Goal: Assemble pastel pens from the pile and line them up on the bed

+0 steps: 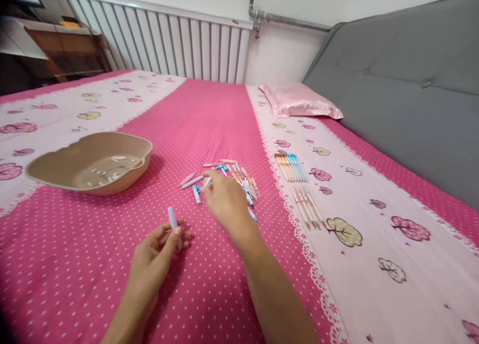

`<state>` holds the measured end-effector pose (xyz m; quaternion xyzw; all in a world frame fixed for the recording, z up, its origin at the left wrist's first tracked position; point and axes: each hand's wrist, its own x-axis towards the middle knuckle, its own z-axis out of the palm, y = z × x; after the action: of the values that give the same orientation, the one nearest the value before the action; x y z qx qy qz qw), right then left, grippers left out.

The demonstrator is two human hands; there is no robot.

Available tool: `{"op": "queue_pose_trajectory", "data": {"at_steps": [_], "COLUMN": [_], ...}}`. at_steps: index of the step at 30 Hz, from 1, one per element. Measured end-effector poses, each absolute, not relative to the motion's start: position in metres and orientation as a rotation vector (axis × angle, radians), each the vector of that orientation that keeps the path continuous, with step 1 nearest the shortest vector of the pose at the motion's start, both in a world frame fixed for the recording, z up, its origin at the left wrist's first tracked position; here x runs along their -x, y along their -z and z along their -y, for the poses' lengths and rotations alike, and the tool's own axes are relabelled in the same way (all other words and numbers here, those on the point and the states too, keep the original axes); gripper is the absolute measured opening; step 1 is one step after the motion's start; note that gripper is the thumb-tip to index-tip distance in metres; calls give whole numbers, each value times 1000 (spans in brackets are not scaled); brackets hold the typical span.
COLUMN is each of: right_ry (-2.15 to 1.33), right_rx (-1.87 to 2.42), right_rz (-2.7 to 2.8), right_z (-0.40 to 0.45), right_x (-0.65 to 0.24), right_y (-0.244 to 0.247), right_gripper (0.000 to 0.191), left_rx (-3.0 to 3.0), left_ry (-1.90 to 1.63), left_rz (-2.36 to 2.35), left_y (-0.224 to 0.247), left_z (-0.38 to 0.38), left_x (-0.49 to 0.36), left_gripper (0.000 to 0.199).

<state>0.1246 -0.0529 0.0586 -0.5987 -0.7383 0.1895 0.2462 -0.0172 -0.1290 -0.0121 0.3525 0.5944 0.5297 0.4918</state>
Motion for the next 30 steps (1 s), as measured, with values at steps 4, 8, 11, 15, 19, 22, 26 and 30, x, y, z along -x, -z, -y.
{"op": "queue_pose_trajectory", "data": {"at_steps": [4,8,11,15,19,22,26,30], "right_ry": [-322,-279,-317,-363,-393,-412,-444,-413], "right_rx": [1941,2081,2135,2217,2243,2246,2225,2243], "right_rz": [1819,1773,1812,1855,1875,1890,1917,1922], "right_z": [35,28,28,27,25,25,25,25], "right_x": [-156,-174,-179,-180,-181,-179,-177,-178], "right_y": [-54,-48,-46,-44,-42,-40,-38,-37], "right_gripper": [32,32,32,28,25,25,28,29], "left_rx": [-837,-829,-833,-844,-839,-837,-845,-849], "left_ry": [-1275,-1270,-1267,-1261,-1254,-1255,-1249,-1248], "left_rz": [-1467,-1480,-1487,-1501,-1505,-1498,-1490,-1479], "left_y": [12,10,9,11,14,14,14,14], "left_z": [129,128,129,129,130,130,130,131], "left_x": [17,16,16,16,17,17,16,15], "left_gripper": [48,50,50,49,49,49,49,47]}}
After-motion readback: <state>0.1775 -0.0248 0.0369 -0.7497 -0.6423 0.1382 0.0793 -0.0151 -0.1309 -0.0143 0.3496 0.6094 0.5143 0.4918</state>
